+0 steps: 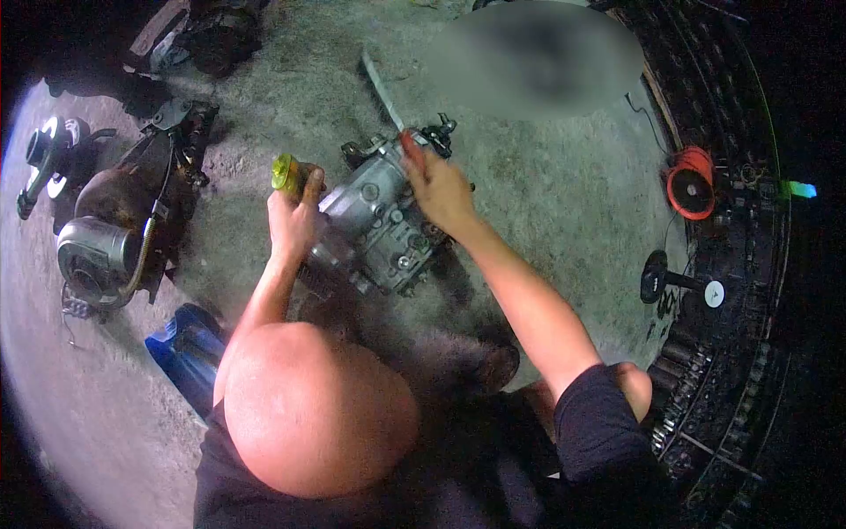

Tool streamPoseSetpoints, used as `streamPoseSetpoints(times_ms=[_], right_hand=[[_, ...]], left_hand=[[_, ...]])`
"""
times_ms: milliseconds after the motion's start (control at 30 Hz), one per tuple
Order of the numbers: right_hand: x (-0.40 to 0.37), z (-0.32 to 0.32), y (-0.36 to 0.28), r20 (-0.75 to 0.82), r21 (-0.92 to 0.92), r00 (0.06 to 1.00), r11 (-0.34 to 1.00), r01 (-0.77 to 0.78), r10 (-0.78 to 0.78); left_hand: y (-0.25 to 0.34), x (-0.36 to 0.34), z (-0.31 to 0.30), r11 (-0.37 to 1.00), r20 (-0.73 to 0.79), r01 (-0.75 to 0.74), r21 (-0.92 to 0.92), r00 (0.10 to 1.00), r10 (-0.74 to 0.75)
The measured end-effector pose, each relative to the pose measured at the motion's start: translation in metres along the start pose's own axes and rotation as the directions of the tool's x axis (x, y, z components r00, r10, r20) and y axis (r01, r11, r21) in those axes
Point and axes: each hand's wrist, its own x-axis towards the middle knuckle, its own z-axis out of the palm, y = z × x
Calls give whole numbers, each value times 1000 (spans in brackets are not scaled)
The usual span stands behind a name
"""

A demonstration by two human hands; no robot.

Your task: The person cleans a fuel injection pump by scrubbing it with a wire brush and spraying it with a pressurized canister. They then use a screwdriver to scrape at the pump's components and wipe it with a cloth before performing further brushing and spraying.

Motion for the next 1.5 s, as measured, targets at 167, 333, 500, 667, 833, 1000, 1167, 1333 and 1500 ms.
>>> streamPoseSetpoints(times_ms=[167, 333, 500, 667, 833, 1000, 1167, 1333, 1500], right_hand=[[9, 31, 40, 95, -66, 995, 998, -24, 30], [11, -17, -10, -209, 220, 976, 975, -20, 67], [-1, 11, 4, 147, -248, 979, 953, 173, -139], [0, 10, 14, 199, -247, 970, 951, 185, -137], [-1, -14, -17, -12, -57, 976, 974, 217, -218], [27, -3, -8, 141, 32, 959, 970, 242, -244], [30, 23, 29, 345, -141, 922, 961, 237, -177], [20, -26, -22, 34, 255, 986, 955, 149, -163], [32, -12, 15, 186, 63, 966, 983, 173, -182]], left_hand=[[-6, 3, -2, 997, 49, 75, 21, 996, -76], [-4, -1, -6, 998, 35, 67, 21, 997, -68], [-9, 0, 0, 999, 19, 21, -27, 1000, -21], [-6, -14, -10, 976, -126, -81, -203, 990, 56], [-8, -25, -20, 972, -119, -86, -218, 991, 61], [-10, -15, -19, 954, -110, -94, -283, 992, 66], [-17, -17, -20, 970, -114, -99, -220, 991, 75], [-6, -17, -30, 980, -86, -98, -171, 993, 85], [-20, -14, -20, 965, -46, 52, -258, 997, -66]])
